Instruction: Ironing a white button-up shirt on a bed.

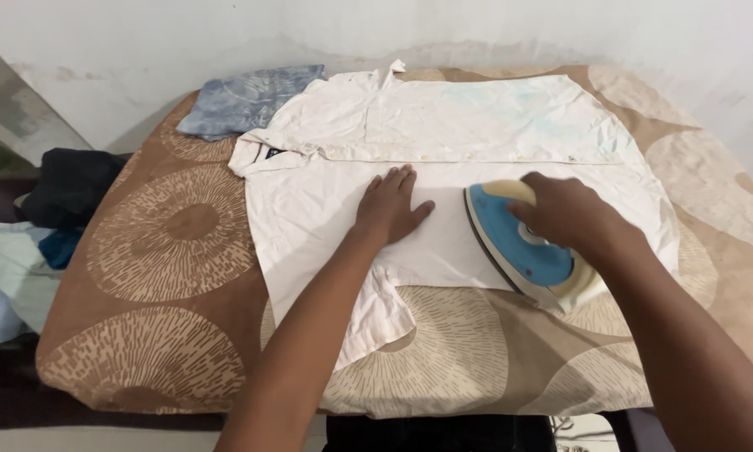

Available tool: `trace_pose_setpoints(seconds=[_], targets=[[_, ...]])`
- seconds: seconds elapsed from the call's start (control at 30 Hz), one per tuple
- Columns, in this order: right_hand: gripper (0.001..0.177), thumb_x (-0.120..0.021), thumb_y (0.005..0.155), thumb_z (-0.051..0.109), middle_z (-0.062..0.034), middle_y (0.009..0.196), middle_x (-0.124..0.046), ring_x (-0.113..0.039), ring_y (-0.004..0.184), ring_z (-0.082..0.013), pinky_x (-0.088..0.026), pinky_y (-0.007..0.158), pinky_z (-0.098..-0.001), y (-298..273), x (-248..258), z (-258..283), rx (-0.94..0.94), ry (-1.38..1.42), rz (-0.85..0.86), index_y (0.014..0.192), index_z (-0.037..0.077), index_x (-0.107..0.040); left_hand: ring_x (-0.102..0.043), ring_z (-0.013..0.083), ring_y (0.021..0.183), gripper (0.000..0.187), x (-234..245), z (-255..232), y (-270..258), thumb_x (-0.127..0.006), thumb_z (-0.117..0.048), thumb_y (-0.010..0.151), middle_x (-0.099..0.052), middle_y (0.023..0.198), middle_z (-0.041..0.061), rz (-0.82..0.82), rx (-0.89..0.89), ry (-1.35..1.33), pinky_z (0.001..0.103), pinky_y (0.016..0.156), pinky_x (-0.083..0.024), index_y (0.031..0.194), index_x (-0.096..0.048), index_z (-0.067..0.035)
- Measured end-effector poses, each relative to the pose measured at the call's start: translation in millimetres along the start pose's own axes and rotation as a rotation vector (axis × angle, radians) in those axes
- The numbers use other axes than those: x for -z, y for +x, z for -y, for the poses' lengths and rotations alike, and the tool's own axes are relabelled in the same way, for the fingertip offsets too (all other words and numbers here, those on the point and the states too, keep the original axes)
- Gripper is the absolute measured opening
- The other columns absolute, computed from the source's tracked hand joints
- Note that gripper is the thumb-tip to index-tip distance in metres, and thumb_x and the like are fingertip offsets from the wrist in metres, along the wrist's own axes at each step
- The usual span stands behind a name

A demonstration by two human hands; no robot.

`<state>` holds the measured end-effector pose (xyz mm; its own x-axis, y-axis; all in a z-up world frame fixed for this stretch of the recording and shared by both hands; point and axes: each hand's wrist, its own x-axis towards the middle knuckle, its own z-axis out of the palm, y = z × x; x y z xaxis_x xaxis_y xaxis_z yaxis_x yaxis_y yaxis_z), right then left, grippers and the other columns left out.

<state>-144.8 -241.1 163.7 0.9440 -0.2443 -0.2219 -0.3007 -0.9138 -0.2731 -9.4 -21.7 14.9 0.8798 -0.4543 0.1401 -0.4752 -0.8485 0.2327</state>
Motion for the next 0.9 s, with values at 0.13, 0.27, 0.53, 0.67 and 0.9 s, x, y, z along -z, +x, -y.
trace_pose_setpoints(seconds=[0.13,0.27,0.53,0.67,0.9], targets=[[0.049,-0.064,0.096,0.041,-0.0161,0.107,-0.079,-0.078,0.095,-0.0321,-0.061,0.085,-0.0480,2,-5,0,-0.010,0.007,-0.043,0.140,0.020,-0.061,-0.019,0.0283,0.156,0.095,-3,-10,-3,-0.047,-0.069,0.095,-0.022,0.169,0.013,0.004,0.021,0.038,0.045,0.125,-0.014,0.160,-0.026,-0.004],[0.049,-0.065,0.097,0.043,-0.0182,0.113,-0.076,-0.074,0.104,-0.0360,-0.059,0.089,-0.0496,54,-16,11,0.073,-0.039,-0.167,0.139,0.017,-0.062,-0.013,0.0266,0.158,0.092,6,-15,-7,-0.040,-0.072,0.095,-0.016,0.171,0.010,0.064,0.019,0.039,0.048,0.126,-0.009,0.162,-0.023,-0.011],[0.048,-0.065,0.098,0.040,-0.0181,0.117,-0.075,-0.075,0.103,-0.0348,-0.060,0.088,-0.0488,53,-5,16,0.063,0.006,-0.063,0.138,0.013,-0.062,-0.011,0.0224,0.158,0.079,14,-16,-12,-0.034,-0.072,0.094,-0.013,0.172,-0.003,0.132,0.023,0.032,0.048,0.126,-0.008,0.162,-0.024,-0.032],[0.048,-0.059,0.101,0.041,-0.0185,0.109,-0.078,-0.078,0.100,-0.0338,-0.061,0.088,-0.0493,-3,0,-11,-0.019,-0.014,0.009,0.143,0.019,-0.057,-0.012,0.0237,0.158,0.080,4,-12,-10,-0.035,-0.074,0.094,-0.014,0.172,-0.001,0.096,0.010,0.035,0.049,0.126,-0.008,0.162,-0.026,-0.031],[0.048,-0.060,0.100,0.044,-0.0203,0.111,-0.077,-0.075,0.103,-0.0370,-0.059,0.091,-0.0498,23,-8,-18,-0.005,-0.032,-0.083,0.139,0.015,-0.060,-0.015,0.0272,0.157,0.079,5,-15,-10,-0.039,-0.072,0.095,-0.018,0.170,0.002,0.038,-0.007,0.035,0.050,0.125,-0.010,0.160,-0.030,-0.029]])
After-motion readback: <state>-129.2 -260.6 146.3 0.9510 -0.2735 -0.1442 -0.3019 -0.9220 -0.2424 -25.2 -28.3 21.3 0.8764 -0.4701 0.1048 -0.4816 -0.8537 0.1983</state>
